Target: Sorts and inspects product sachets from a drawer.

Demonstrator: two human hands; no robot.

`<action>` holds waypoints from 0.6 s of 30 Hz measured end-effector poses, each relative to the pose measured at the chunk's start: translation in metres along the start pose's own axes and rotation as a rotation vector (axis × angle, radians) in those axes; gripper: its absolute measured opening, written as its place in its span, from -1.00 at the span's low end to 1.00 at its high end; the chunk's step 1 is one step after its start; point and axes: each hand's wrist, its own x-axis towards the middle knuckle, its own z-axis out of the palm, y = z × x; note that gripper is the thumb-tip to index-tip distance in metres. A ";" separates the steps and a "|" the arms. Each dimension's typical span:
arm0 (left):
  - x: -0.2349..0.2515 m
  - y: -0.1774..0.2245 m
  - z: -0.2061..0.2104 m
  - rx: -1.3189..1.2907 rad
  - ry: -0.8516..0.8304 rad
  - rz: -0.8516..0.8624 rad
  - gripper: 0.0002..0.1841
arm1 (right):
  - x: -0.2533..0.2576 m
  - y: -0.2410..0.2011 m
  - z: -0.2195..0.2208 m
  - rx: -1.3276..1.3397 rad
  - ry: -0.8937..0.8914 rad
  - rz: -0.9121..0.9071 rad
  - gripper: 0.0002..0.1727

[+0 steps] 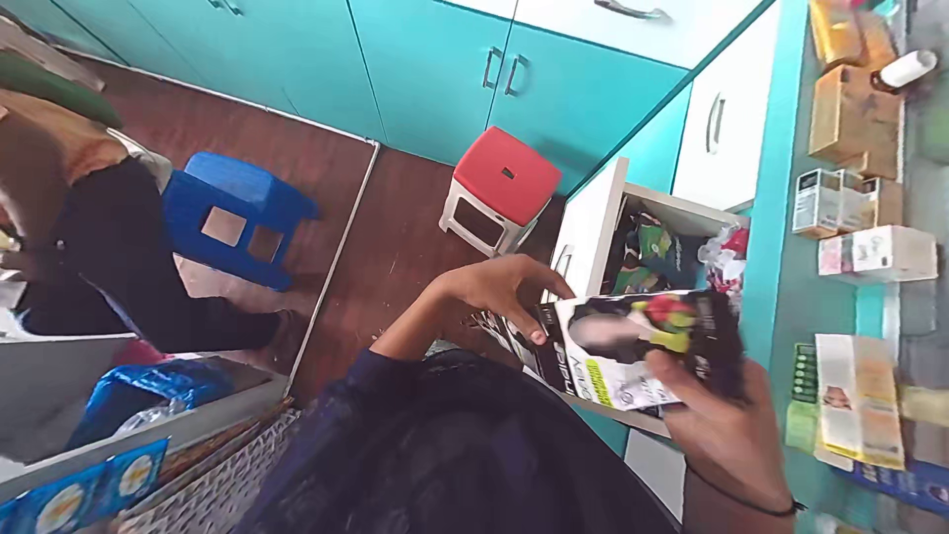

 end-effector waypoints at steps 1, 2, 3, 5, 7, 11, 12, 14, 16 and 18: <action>-0.001 -0.012 -0.001 -0.052 -0.079 -0.030 -0.60 | -0.003 -0.001 -0.001 0.107 0.104 0.034 -0.72; 0.000 -0.023 0.001 -0.117 -0.141 -0.016 -0.78 | -0.006 -0.002 -0.004 0.187 0.188 0.066 -0.66; 0.001 -0.031 0.005 -0.178 -0.174 0.017 -0.93 | -0.008 -0.002 -0.008 0.243 0.260 0.099 -0.64; 0.002 -0.032 0.011 -0.223 -0.170 0.056 -0.90 | -0.014 -0.002 -0.019 0.301 0.306 0.147 -0.66; 0.001 -0.022 0.012 -0.242 -0.160 0.058 -0.88 | -0.023 0.002 -0.041 0.373 0.240 0.177 -0.66; -0.002 0.005 0.012 -0.241 -0.166 -0.010 -0.85 | -0.028 -0.001 -0.080 0.185 0.054 0.154 -0.56; -0.002 0.010 0.013 -0.227 -0.179 -0.013 -0.84 | -0.025 -0.001 -0.089 0.101 0.018 0.181 -0.46; 0.000 0.015 0.017 -0.197 -0.209 0.000 -0.85 | -0.016 0.001 -0.101 -0.138 -0.034 0.210 -0.33; 0.004 0.018 0.022 -0.157 -0.247 0.020 -0.84 | -0.007 0.000 -0.092 -0.341 -0.097 0.127 -0.29; 0.007 0.016 0.028 -0.148 -0.282 0.030 -0.86 | 0.001 0.004 -0.071 -0.396 -0.255 0.043 -0.29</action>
